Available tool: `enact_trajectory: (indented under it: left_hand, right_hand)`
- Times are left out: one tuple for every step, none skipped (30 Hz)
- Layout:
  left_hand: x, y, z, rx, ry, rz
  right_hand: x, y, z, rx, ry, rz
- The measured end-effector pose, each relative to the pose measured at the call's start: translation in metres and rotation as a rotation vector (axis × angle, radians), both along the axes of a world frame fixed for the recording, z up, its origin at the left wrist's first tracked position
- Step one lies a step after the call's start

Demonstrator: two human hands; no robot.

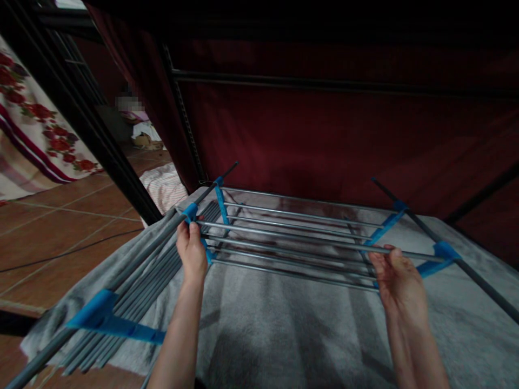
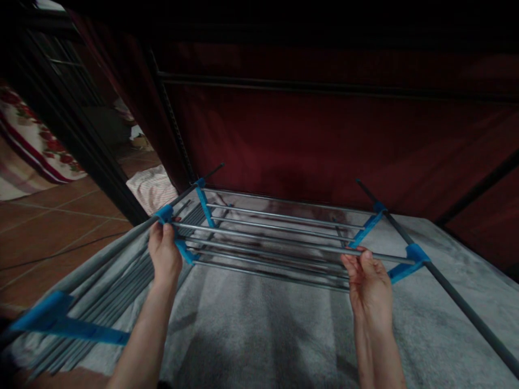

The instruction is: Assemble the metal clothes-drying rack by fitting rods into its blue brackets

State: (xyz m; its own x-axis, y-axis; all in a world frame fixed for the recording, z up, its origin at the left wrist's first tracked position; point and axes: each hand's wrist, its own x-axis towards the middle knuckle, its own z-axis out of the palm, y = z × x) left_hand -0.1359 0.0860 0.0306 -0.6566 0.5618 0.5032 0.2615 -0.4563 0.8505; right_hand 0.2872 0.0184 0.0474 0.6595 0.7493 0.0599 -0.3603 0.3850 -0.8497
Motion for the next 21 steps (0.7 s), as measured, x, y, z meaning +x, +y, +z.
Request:
enact_trajectory:
  left_hand:
    - [-0.0006, 0.001, -0.0007, -0.003, 0.003, 0.005]
    - [-0.0011, 0.0018, -0.0011, -0.005, 0.007, 0.014]
    - [-0.0013, 0.0024, -0.0013, -0.007, 0.015, 0.026]
    - [-0.0013, 0.0028, -0.0014, -0.009, 0.028, 0.04]
    - [-0.0012, 0.0031, -0.0015, -0.008, 0.048, 0.052]
    - [-0.0009, 0.0033, -0.0017, -0.004, 0.069, 0.063]
    - [-0.0007, 0.0035, -0.002, 0.0, 0.088, 0.07]
    - [-0.0005, 0.0038, -0.0025, 0.003, 0.103, 0.075]
    - [-0.0005, 0.0042, -0.0032, 0.006, 0.112, 0.08]
    - [-0.0006, 0.0048, -0.004, 0.01, 0.114, 0.083]
    - [-0.0008, 0.0056, -0.0049, 0.013, 0.109, 0.082]
    - [-0.0012, 0.0064, -0.0057, 0.016, 0.101, 0.078]
    - [-0.0016, 0.0072, -0.0066, 0.018, 0.093, 0.075]
    - [-0.002, 0.008, -0.0073, 0.018, 0.085, 0.074]
    - [-0.0024, 0.0086, -0.008, 0.014, 0.08, 0.076]
    - [-0.0027, 0.0092, -0.0086, 0.008, 0.078, 0.082]
    - [-0.0031, 0.0095, -0.0091, 0.0, 0.079, 0.091]
    - [-0.0034, 0.0097, -0.0095, -0.007, 0.082, 0.101]
    - [-0.0039, 0.0098, -0.0099, -0.011, 0.086, 0.109]
    - [-0.0043, 0.0098, -0.0102, -0.012, 0.091, 0.116]
    - [-0.0049, 0.0098, -0.0105, -0.008, 0.096, 0.119]
  right_hand:
    - [0.0007, -0.0001, -0.0001, 0.001, 0.014, -0.004]
    - [0.0016, -0.0004, 0.0, 0.001, 0.02, -0.006]
    - [0.0024, -0.0008, 0.0001, 0.0, 0.014, -0.007]
    - [0.0029, -0.0012, 0.0004, -0.001, -0.002, -0.007]
    - [0.0031, -0.0016, 0.0009, -0.003, -0.026, -0.006]
    - [0.0029, -0.002, 0.0014, -0.002, -0.05, -0.005]
    - [0.0023, -0.0024, 0.002, -0.002, -0.065, -0.005]
    - [0.0015, -0.0027, 0.0027, -0.003, -0.066, -0.005]
    - [0.0005, -0.0029, 0.0033, -0.004, -0.053, -0.01]
    - [-0.0005, -0.003, 0.004, -0.005, -0.035, -0.013]
    - [-0.0013, -0.003, 0.0045, -0.007, -0.021, -0.017]
    - [-0.0018, -0.0029, 0.0048, -0.009, -0.019, -0.021]
    - [-0.0019, -0.0028, 0.0049, -0.012, -0.031, -0.02]
    - [-0.0016, -0.0026, 0.0049, -0.014, -0.051, -0.017]
    - [-0.0009, -0.0024, 0.0046, -0.015, -0.071, -0.015]
    - [0.0, -0.0021, 0.0042, -0.015, -0.083, -0.013]
    - [0.001, -0.0019, 0.0036, -0.013, -0.085, -0.014]
    - [0.002, -0.0017, 0.003, -0.011, -0.078, -0.014]
    - [0.0029, -0.0015, 0.0022, -0.007, -0.066, -0.011]
    - [0.0037, -0.0014, 0.0015, -0.003, -0.054, -0.007]
    - [0.0045, -0.0012, 0.0006, 0.0, -0.042, 0.0]
